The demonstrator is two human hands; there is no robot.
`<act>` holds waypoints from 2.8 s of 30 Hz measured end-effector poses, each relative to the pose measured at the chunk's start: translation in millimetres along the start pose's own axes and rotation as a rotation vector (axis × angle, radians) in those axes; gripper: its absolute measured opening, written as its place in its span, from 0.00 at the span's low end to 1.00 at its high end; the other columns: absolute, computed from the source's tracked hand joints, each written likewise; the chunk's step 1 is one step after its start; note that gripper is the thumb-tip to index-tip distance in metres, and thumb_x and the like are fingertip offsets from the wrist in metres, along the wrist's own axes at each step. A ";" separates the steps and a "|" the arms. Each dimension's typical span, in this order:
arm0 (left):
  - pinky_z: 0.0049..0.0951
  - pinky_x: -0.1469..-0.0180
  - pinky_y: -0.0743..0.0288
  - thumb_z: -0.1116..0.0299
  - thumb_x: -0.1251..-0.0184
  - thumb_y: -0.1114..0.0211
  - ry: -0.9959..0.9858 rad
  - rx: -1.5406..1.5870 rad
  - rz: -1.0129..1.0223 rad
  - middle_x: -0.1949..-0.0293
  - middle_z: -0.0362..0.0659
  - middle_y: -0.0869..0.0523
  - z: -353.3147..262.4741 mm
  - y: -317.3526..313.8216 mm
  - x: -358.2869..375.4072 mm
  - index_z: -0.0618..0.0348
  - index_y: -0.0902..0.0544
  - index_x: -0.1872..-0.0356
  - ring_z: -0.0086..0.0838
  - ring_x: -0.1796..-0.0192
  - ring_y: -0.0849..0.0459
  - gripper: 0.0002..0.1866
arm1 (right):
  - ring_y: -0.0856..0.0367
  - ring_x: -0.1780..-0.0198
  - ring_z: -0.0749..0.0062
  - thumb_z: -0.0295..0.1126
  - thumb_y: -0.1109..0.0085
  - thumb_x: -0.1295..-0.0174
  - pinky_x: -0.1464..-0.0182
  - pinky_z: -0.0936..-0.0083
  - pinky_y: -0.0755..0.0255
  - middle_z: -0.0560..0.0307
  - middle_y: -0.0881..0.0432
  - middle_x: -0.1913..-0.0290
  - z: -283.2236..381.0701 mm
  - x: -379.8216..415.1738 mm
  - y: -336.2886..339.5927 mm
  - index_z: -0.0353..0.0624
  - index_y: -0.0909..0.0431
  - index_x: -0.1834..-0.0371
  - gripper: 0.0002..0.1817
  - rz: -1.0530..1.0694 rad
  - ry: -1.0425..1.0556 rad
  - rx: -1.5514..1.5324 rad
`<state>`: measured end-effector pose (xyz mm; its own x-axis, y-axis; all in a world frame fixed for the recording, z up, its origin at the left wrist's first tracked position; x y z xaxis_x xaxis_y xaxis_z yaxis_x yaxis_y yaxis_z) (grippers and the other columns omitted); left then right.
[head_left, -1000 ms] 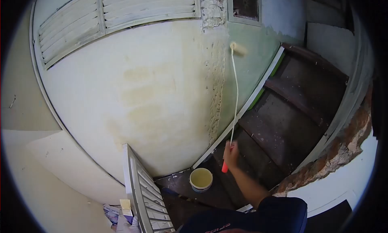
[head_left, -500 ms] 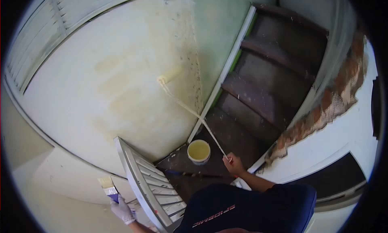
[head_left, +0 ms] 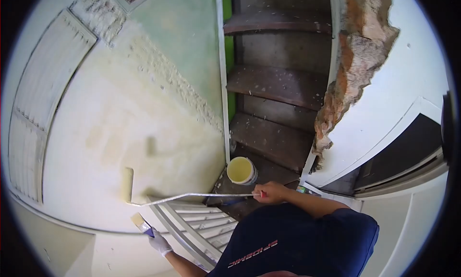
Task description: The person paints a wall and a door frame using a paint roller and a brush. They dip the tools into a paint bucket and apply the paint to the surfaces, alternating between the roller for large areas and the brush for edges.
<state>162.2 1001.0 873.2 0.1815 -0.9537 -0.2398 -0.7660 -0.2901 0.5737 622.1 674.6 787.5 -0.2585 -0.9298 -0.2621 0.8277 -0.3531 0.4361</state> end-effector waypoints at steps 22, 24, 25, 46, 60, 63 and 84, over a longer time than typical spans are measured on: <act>0.41 0.52 0.26 0.59 0.39 0.35 -0.065 -0.315 -0.081 0.56 0.57 0.15 -30.9 -38.7 43.8 0.62 0.20 0.48 0.52 0.53 0.17 0.22 | 0.17 0.68 0.54 0.40 0.39 0.39 0.65 0.65 0.27 0.47 0.19 0.71 -47.1 11.1 49.2 0.45 0.23 0.57 0.13 -0.245 -0.164 -0.166; 0.41 0.53 0.25 0.59 0.39 0.35 -0.047 -0.381 -0.111 0.58 0.56 0.14 -29.9 -35.1 44.3 0.62 0.19 0.49 0.51 0.55 0.16 0.21 | 0.17 0.72 0.57 0.38 0.37 0.41 0.68 0.67 0.27 0.49 0.19 0.74 -57.3 3.5 47.8 0.44 0.23 0.64 0.10 -0.267 -0.157 -0.096; 0.42 0.54 0.25 0.58 0.39 0.35 -0.081 -0.344 -0.105 0.59 0.56 0.14 -4.8 -40.6 28.5 0.62 0.19 0.49 0.51 0.56 0.16 0.21 | 0.17 0.73 0.58 0.38 0.36 0.41 0.69 0.68 0.27 0.50 0.19 0.75 -56.3 0.4 50.3 0.44 0.23 0.66 0.10 -0.322 -0.126 -0.092; 0.49 0.53 0.24 0.50 0.37 0.40 0.179 -0.475 -0.109 0.62 0.60 0.15 -4.3 -30.5 33.9 0.62 0.17 0.59 0.56 0.56 0.17 0.22 | 0.28 0.77 0.85 0.28 0.37 0.39 0.75 0.79 0.34 0.63 0.26 0.82 -66.1 -13.9 91.1 0.41 0.26 0.74 0.08 -0.521 -0.011 -0.111; 0.49 0.50 0.26 0.39 0.34 0.47 0.227 -0.345 0.080 0.58 0.63 0.16 32.6 -48.9 14.3 0.63 0.18 0.55 0.58 0.51 0.19 0.32 | 0.37 0.90 0.86 0.34 0.47 0.30 0.88 0.83 0.45 0.67 0.36 0.88 -57.2 -8.3 79.0 0.46 0.36 0.74 0.14 -0.611 -0.181 -0.448; 0.49 0.49 0.27 0.38 0.33 0.49 0.219 -0.355 0.120 0.56 0.63 0.17 39.5 -56.7 0.4 0.64 0.20 0.52 0.58 0.50 0.19 0.34 | 0.37 0.89 0.87 0.33 0.48 0.29 0.86 0.85 0.44 0.66 0.33 0.86 -33.5 -19.5 82.9 0.46 0.34 0.71 0.11 -0.666 -0.102 -0.444; 0.49 0.48 0.27 0.37 0.33 0.50 0.321 -0.162 0.161 0.58 0.63 0.16 32.7 -48.8 24.8 0.63 0.16 0.58 0.57 0.51 0.19 0.33 | 0.40 0.91 0.84 0.34 0.48 0.30 0.88 0.83 0.44 0.67 0.39 0.90 0.2 58.6 95.7 0.47 0.40 0.74 0.15 -0.772 -0.270 -0.302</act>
<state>184.0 994.1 813.7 0.2701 -0.9570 0.1056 -0.6981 -0.1191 0.7060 686.0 586.2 814.1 -0.8791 -0.4487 -0.1606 0.4595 -0.8875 -0.0360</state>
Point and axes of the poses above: each hand's wrist, its own x-axis away from the middle knuckle, its own y-axis out of the back of the hand, z = x × y, the point moved 10 cm from there along -x, towards the middle knuckle
